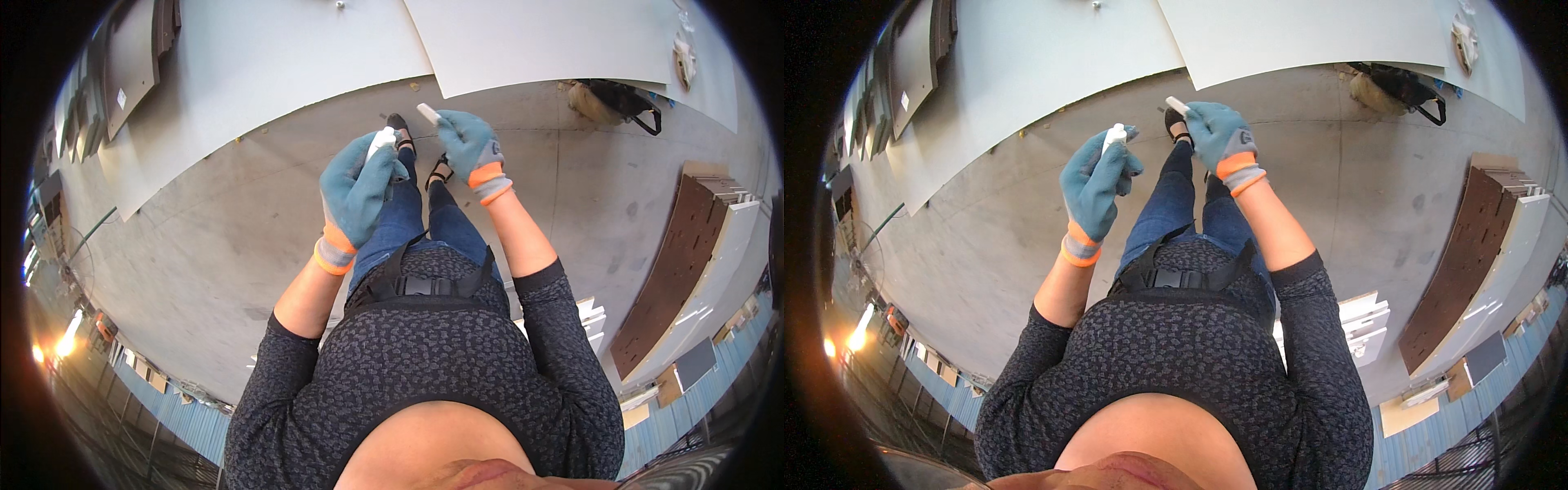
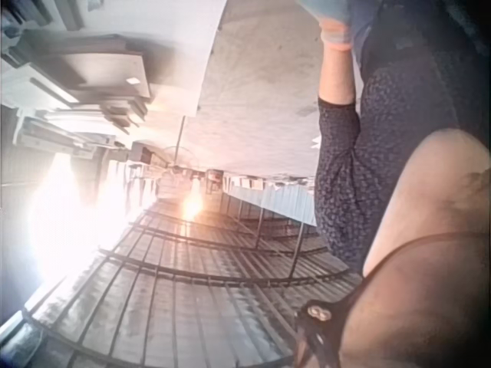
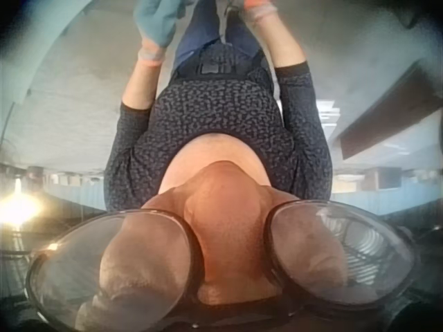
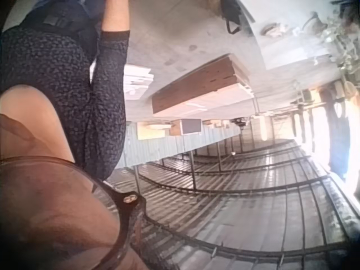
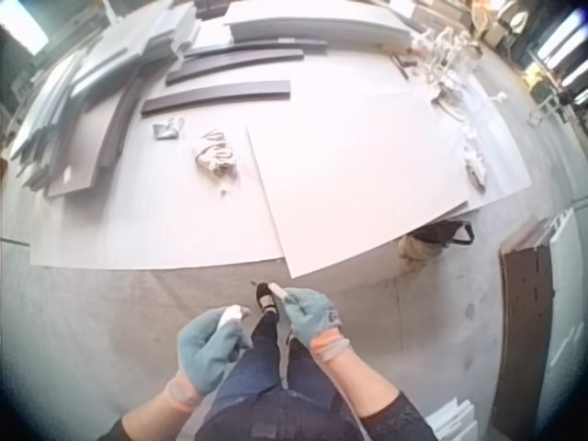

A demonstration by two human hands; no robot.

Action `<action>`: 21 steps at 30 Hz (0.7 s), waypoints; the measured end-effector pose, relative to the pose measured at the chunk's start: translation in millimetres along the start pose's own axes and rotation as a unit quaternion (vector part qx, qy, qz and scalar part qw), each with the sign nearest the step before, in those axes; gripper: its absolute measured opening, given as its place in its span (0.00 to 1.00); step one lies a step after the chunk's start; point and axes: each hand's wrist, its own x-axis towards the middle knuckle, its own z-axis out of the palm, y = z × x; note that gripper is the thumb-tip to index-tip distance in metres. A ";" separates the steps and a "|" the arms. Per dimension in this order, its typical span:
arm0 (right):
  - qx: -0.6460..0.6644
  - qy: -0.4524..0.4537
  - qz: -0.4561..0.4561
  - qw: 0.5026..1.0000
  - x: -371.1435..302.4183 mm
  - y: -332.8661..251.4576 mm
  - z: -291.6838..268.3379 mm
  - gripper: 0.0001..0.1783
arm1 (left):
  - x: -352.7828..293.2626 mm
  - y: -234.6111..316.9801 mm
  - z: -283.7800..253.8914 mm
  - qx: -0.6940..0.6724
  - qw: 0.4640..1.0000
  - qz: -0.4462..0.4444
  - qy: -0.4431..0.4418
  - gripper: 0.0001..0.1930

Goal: The person applies adhesive to a thin edge strip and presses it onto the edge of a white board. They then wipe the surface with a cloth and a liquid from a bottle, flip the board, and place it on a stack.

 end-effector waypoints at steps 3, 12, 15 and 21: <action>0.021 0.011 0.099 0.995 -0.3 -7.8 -16.4 0.16 | 0.2 -1.1 -0.1 -0.003 1.000 0.001 -0.004 0.16; -0.105 0.038 0.141 0.984 13.3 -6.1 -27.7 0.19 | 4.6 -4.0 3.9 -0.015 1.000 0.008 -0.012 0.15; -0.138 0.032 0.131 0.981 14.7 -6.5 -27.1 0.19 | 5.2 -6.2 3.3 -0.019 1.000 0.008 -0.013 0.15; -0.150 0.006 0.159 0.976 17.6 -10.4 -27.1 0.18 | 5.8 -5.1 3.9 -0.023 1.000 0.004 -0.008 0.15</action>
